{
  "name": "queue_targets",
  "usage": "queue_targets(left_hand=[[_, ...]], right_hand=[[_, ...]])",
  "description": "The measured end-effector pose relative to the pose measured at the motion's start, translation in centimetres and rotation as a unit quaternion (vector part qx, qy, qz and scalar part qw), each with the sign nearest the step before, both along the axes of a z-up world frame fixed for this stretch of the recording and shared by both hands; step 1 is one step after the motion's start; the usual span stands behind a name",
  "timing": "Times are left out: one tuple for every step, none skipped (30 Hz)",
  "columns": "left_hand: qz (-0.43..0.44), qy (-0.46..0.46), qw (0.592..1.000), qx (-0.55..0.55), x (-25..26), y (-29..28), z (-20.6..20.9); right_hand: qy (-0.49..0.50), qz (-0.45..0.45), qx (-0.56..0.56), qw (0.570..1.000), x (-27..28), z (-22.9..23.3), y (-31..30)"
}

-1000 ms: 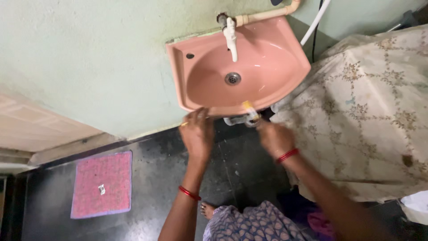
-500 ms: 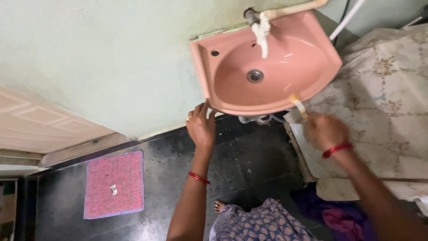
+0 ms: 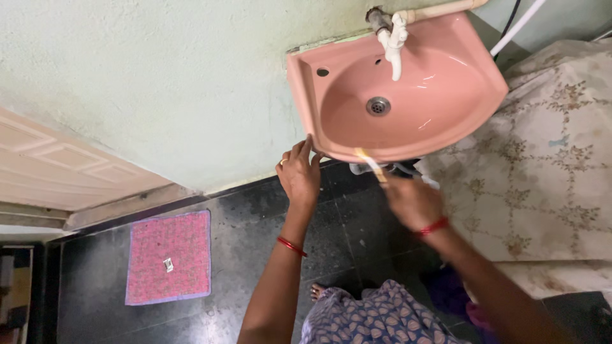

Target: The person cleans a sink and the faucet area using a toothbrush and their hands, scrubbing the surfaces and rinsing them with water.

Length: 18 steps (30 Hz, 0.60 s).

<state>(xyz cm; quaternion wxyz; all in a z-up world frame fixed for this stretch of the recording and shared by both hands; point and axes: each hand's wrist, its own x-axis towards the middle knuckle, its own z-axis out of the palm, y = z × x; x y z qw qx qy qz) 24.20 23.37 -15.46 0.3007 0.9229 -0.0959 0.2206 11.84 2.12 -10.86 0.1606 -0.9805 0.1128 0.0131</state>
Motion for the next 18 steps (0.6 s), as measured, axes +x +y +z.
queue_targets(left_hand=[[0.001,-0.001,1.0,0.001,0.1,0.1,0.1],[0.001,-0.001,1.0,-0.002,0.1,0.1,0.1],[-0.001,0.0,1.0,-0.005,0.0,-0.1,0.2],[-0.003,0.001,1.0,-0.005,0.0,-0.2,0.2],[0.0,0.002,1.0,0.001,0.1,-0.2,0.2],[0.004,0.002,1.0,0.008,0.1,-0.2,0.2],[0.001,0.001,1.0,0.007,0.1,-0.3,0.2],[0.007,-0.004,1.0,0.008,0.0,-0.4,0.1],[0.015,-0.009,1.0,0.01,0.0,-0.6,0.1],[0.014,-0.01,1.0,0.008,0.2,-0.8,0.2],[0.025,0.003,1.0,0.01,0.0,-1.0,0.1],[0.036,0.017,0.999,0.012,-0.3,-1.3,0.0],[0.036,0.019,0.999,0.01,-0.5,-1.5,-0.1],[0.036,-0.013,0.999,0.024,-0.8,-1.8,0.0],[0.038,-0.046,0.997,0.038,-1.0,-2.2,0.1],[0.04,-0.046,0.997,0.036,-1.3,-2.8,0.3],[0.018,-0.066,0.997,0.046,-1.9,-3.2,0.4],[-0.004,-0.086,0.995,0.056,-2.5,-3.7,0.5]], right_hand=[[-0.013,-0.011,-0.019,1.0,-0.5,0.2,-2.2],[-0.026,-0.023,-0.038,0.999,-1.0,0.3,-4.2],[-0.028,-0.04,-0.087,0.995,-1.2,0.5,-6.3],[-0.031,-0.056,-0.135,0.989,-1.2,0.5,-8.0],[-0.03,-0.059,-0.136,0.989,-1.3,-0.1,-8.7],[-0.06,-0.054,-0.121,0.989,-1.3,-0.7,-9.2],[-0.092,-0.049,-0.106,0.989,-1.2,-1.2,-9.5],[-0.099,-0.043,-0.12,0.987,-1.2,-2.4,-7.9],[-0.107,-0.035,-0.133,0.985,-1.3,-3.2,-6.1],[-0.091,-0.015,-0.114,0.989,-1.4,-3.6,-4.4],[-0.073,0.008,-0.093,0.993,-1.3,-4.0,-1.8],[-0.12,0.032,-0.05,0.991,-0.6,-3.9,-0.1],[-0.166,0.056,-0.007,0.984,0.0,-3.5,1.1],[-0.164,0.057,-0.009,0.985,0.5,-3.1,2.0],[-0.158,0.07,0.001,0.985,1.2,-2.8,2.7],[-0.151,0.083,0.012,0.985,1.4,-2.5,2.7],[-0.151,0.083,0.013,0.985,1.0,-2.5,2.0],[-0.172,0.095,0.04,0.98,0.2,-2.8,0.7]])
